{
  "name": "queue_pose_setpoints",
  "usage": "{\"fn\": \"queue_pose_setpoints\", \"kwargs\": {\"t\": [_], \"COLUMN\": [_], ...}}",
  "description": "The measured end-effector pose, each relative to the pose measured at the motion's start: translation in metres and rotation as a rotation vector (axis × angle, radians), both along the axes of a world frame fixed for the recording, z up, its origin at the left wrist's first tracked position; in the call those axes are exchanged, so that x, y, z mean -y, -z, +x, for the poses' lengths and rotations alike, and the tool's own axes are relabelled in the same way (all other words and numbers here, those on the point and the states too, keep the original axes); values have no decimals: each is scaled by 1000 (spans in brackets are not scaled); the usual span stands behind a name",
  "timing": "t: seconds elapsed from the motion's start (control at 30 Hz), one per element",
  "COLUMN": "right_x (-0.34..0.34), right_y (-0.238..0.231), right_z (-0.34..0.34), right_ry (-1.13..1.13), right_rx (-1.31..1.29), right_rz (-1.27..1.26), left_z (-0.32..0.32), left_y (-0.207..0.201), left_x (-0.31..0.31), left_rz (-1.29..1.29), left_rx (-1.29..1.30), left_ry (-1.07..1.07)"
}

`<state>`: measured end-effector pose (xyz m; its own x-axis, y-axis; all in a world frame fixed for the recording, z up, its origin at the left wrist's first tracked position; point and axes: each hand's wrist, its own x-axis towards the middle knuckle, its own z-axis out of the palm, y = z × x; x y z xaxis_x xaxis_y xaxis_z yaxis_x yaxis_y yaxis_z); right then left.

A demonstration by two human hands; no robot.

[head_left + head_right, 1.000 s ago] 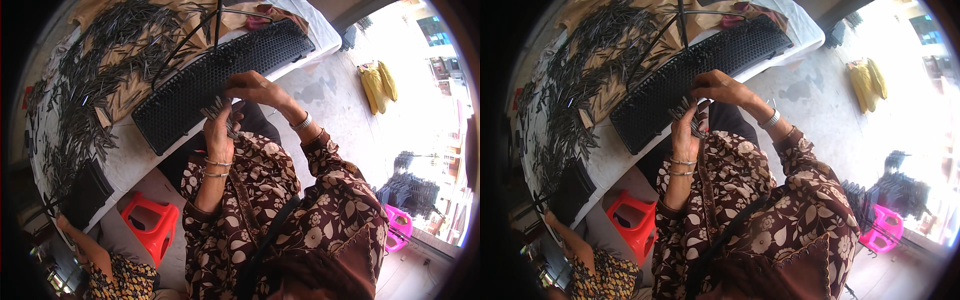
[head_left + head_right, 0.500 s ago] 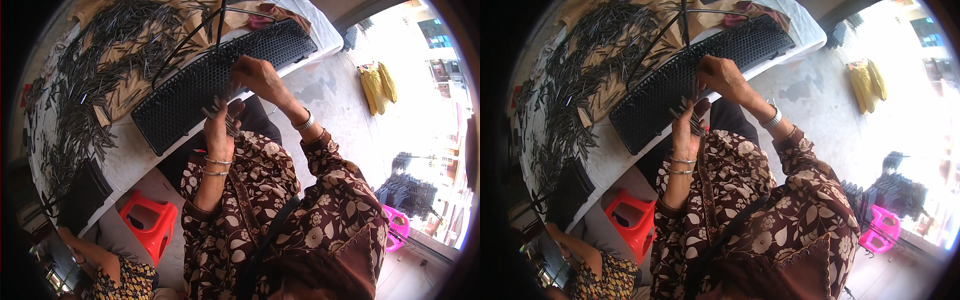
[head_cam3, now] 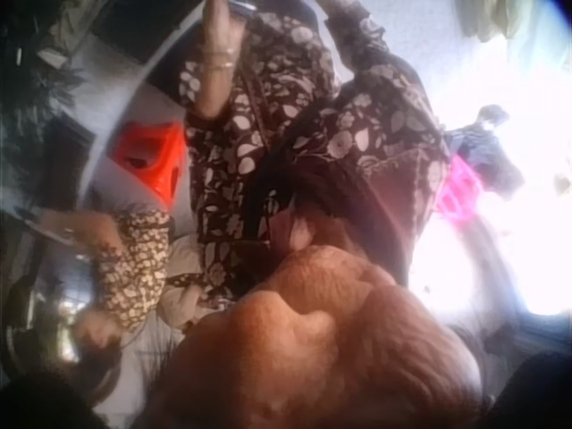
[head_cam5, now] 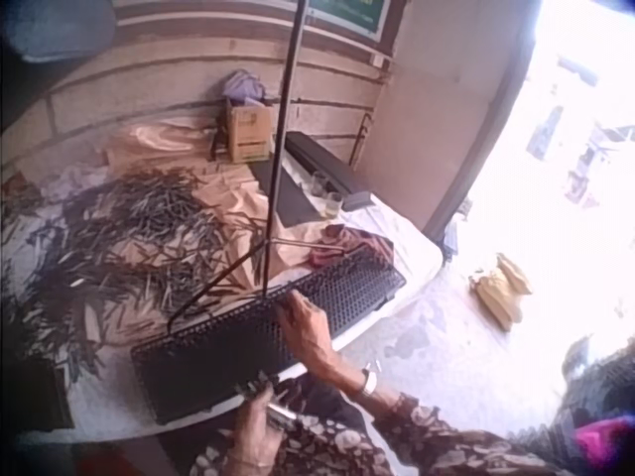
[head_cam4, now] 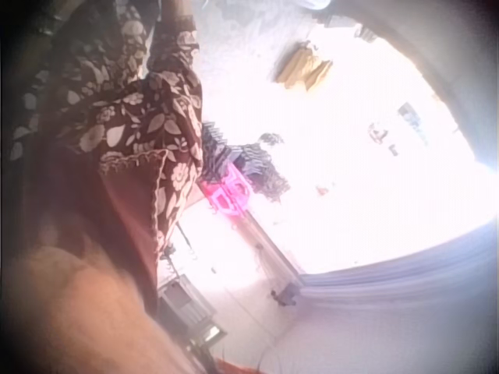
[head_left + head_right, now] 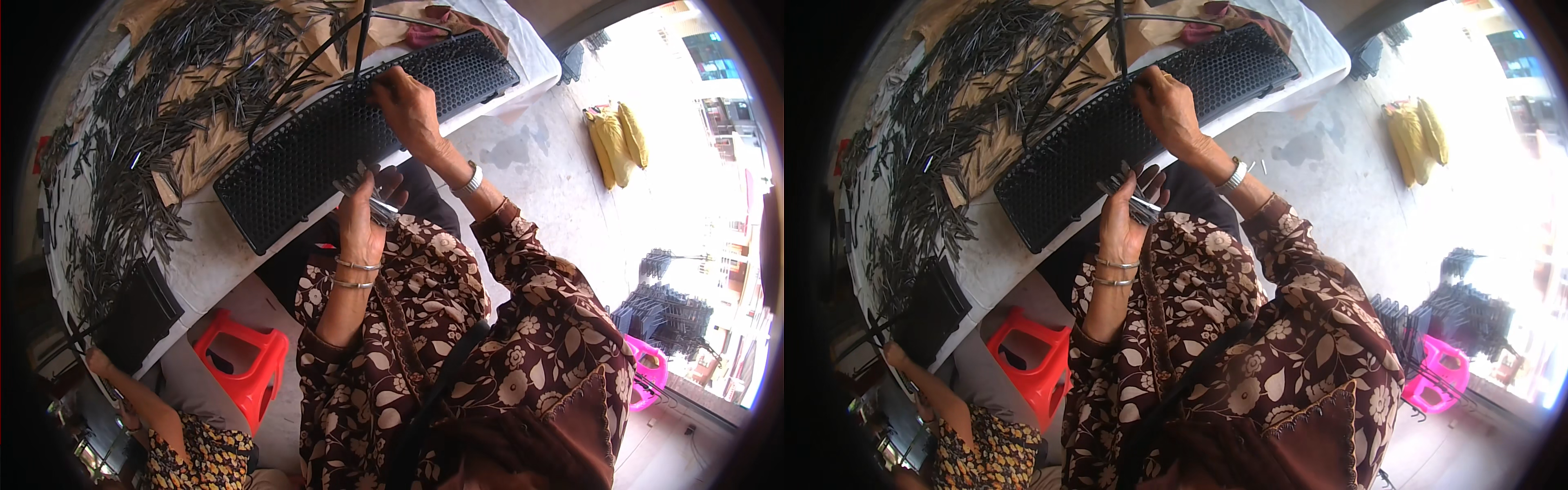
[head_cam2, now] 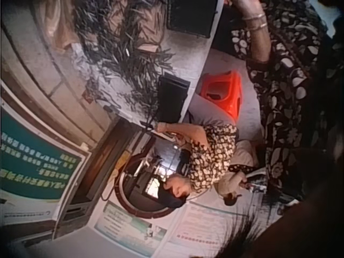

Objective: The person sorts and organizes small metal rods on a workbench by hand.

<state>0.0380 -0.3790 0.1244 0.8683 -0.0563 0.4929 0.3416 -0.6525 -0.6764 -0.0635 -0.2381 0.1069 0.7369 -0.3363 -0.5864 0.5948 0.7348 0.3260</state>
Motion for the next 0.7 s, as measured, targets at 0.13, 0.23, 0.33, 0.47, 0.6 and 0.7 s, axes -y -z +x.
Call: {"fn": "queue_pose_setpoints", "kwargs": {"t": [0.13,0.23,0.33,0.47,0.6,0.7], "right_x": [-3,-4,-1,-7,-4,1], "right_y": [6,8,7,0,-5,-2], "right_z": [-1,0,1,1,6,10], "right_ry": [-15,-16,-8,74,103,27], "right_rx": [20,8,-58,-27,-36,6], "right_rz": [120,74,-2,-294,-367,-386], "left_z": [-2,-1,0,0,-2,-2], "left_y": [-11,4,5,-2,-6,-11], "left_x": [-1,-3,-5,-6,-5,-6], "left_rz": [37,50,65,114,121,139], "left_rx": [-28,29,60,69,110,117], "left_ry": [41,40,15,-1,-12,-13]}}
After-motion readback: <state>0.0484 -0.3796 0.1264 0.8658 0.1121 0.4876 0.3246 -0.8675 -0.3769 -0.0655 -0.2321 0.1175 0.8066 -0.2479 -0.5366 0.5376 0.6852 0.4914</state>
